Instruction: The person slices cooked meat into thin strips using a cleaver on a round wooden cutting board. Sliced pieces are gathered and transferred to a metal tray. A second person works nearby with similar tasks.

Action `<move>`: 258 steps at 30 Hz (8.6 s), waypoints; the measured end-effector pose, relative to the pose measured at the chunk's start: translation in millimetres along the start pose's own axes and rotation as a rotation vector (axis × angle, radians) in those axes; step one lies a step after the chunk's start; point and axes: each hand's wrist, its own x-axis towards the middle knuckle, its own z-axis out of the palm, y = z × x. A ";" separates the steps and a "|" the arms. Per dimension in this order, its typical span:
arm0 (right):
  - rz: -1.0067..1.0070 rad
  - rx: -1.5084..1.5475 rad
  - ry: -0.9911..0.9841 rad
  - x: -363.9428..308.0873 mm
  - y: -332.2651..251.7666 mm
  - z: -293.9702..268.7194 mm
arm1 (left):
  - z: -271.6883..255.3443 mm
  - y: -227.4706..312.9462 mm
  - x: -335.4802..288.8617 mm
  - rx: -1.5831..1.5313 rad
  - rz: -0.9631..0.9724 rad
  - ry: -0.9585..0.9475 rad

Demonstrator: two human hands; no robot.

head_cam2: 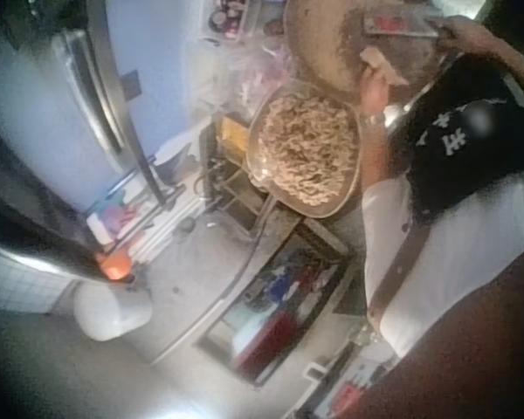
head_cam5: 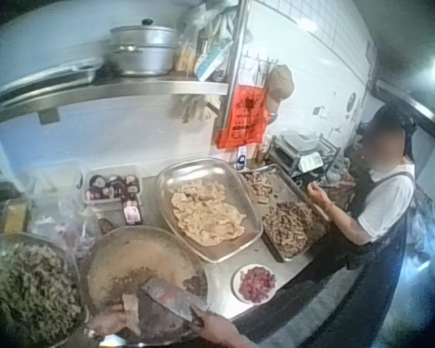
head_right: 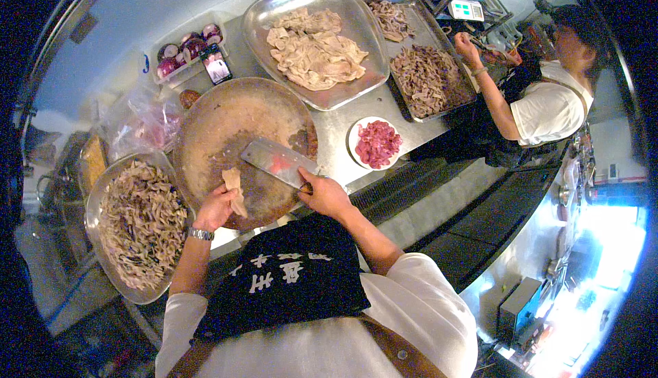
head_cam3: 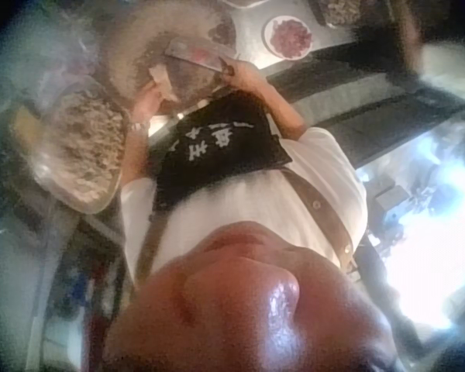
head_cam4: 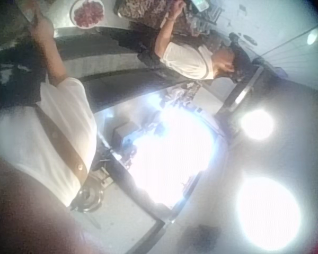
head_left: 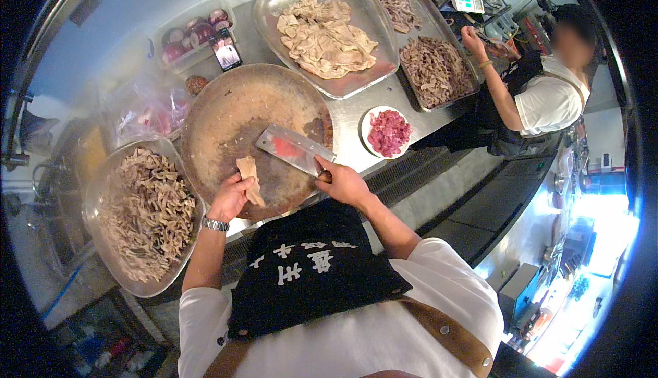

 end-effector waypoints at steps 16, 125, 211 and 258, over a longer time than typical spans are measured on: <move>-0.061 -0.125 0.133 -8.4 -9.7 15.4 | 15.7 -8.2 10.7 1.176 0.672 0.767; -0.410 -0.408 -0.283 -37.5 0.6 -21.7 | 44.4 -79.7 -12.0 1.451 0.897 0.703; -0.058 -0.038 -0.422 7.3 -26.8 -24.8 | 93.4 -89.4 -47.7 1.556 0.498 0.531; -0.141 -0.397 -0.487 -15.1 -44.8 -13.9 | 52.9 -92.7 -23.0 1.577 0.730 0.277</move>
